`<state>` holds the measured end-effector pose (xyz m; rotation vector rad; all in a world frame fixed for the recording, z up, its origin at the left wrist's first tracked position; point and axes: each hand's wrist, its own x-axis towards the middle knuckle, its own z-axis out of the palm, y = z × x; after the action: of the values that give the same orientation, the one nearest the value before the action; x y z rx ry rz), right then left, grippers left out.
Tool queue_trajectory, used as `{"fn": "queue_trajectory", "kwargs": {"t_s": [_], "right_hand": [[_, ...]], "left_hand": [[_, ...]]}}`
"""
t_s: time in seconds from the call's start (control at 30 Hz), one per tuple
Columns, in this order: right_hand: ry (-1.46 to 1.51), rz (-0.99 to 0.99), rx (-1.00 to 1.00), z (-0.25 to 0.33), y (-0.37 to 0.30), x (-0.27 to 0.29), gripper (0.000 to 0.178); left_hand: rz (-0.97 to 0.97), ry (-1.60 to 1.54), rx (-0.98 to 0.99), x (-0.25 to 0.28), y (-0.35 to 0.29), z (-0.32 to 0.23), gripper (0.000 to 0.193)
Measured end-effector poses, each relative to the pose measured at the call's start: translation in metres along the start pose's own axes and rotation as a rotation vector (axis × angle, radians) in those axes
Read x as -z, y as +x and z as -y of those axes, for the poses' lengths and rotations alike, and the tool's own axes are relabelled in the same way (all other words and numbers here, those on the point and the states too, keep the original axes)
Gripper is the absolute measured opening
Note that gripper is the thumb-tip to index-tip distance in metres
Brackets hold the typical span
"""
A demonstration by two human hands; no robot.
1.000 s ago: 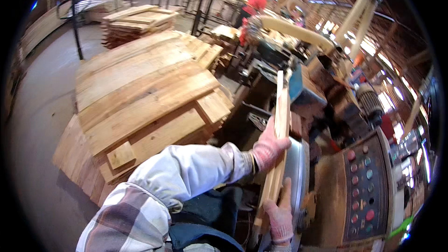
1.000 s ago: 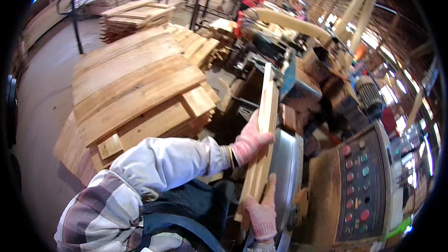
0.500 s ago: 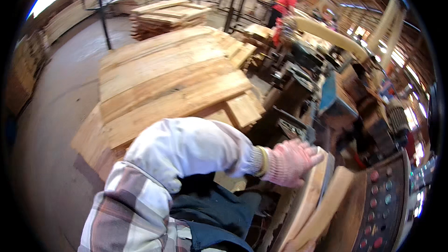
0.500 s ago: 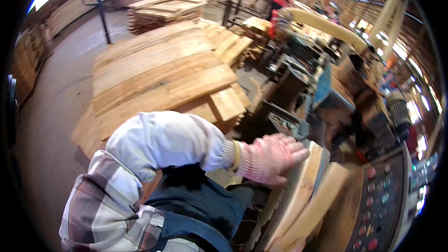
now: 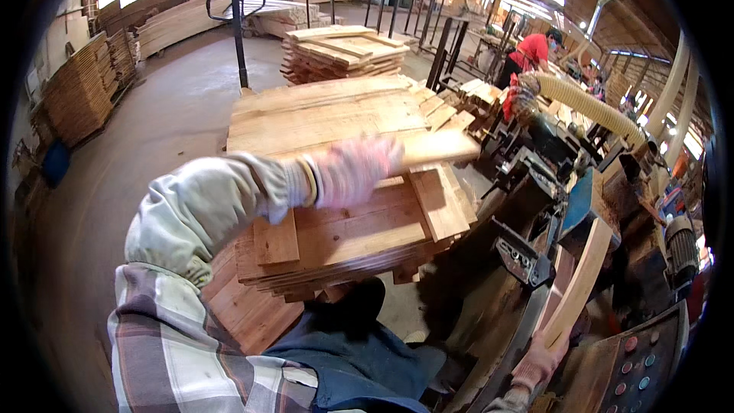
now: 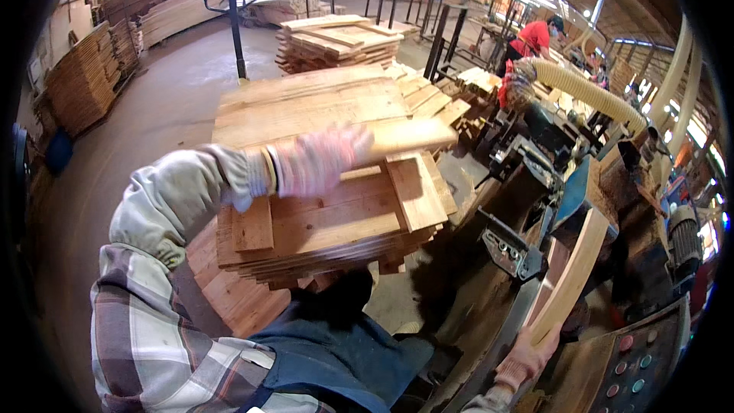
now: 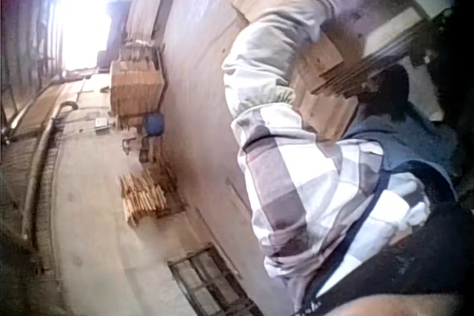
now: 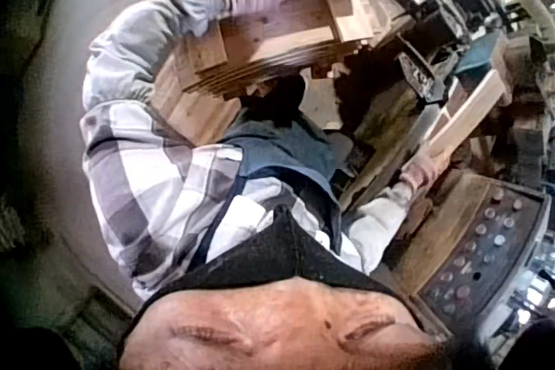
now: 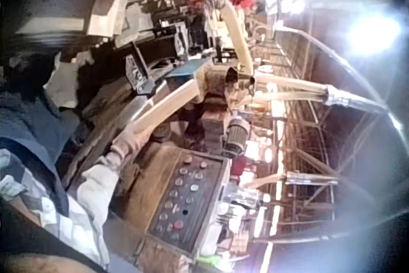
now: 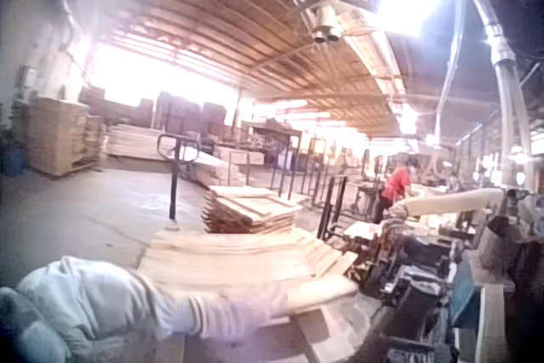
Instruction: The person feeds wooden planks into a planer machine one by one, then stacks the processed planks on a nearby pile. The person repeats this cycle of feeding and stacking throughout the clip.
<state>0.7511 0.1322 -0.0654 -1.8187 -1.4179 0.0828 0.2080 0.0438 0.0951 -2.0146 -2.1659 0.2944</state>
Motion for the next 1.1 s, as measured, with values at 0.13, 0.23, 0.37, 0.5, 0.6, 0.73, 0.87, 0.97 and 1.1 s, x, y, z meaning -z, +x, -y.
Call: {"fn": "queue_trajectory", "kwargs": {"t_s": [0.13,0.23,0.37,0.5,0.6,0.73,0.87,0.97,1.1], "right_hand": [[0.001,0.163,0.072,-0.045,-0.105,0.055,0.076],[-0.410,0.240,0.157,-0.046,-0.180,0.129,0.077],[-0.620,0.315,0.299,-0.033,-0.210,0.158,0.067],[-0.639,0.278,0.537,-0.062,-0.138,0.114,0.075],[-0.567,0.298,0.379,-0.064,-0.071,0.056,0.070],[-0.323,0.308,0.363,0.001,0.007,-0.005,0.048],[-0.191,0.192,0.429,-0.015,0.059,-0.053,0.050],[0.836,0.619,-0.078,0.095,-0.005,-0.051,0.071],[0.164,0.555,0.305,0.139,-0.088,0.022,0.118]], "left_hand": [[-0.023,-0.113,0.035,0.005,0.012,0.071,0.089],[-0.039,-0.098,0.028,-0.039,0.034,0.066,0.100],[0.059,-0.002,0.110,-0.037,0.038,0.048,0.115],[0.102,-0.197,0.172,-0.019,0.034,0.061,0.097],[-0.008,-0.525,0.158,0.012,0.042,0.066,0.068],[-0.076,-1.379,0.144,0.041,0.052,0.052,0.040],[-0.100,-1.713,0.007,0.048,0.109,-0.021,0.035],[-0.210,-2.027,-0.085,0.019,0.133,-0.104,0.027],[-0.078,-2.554,-0.051,-0.022,0.153,-0.229,0.025]]}}
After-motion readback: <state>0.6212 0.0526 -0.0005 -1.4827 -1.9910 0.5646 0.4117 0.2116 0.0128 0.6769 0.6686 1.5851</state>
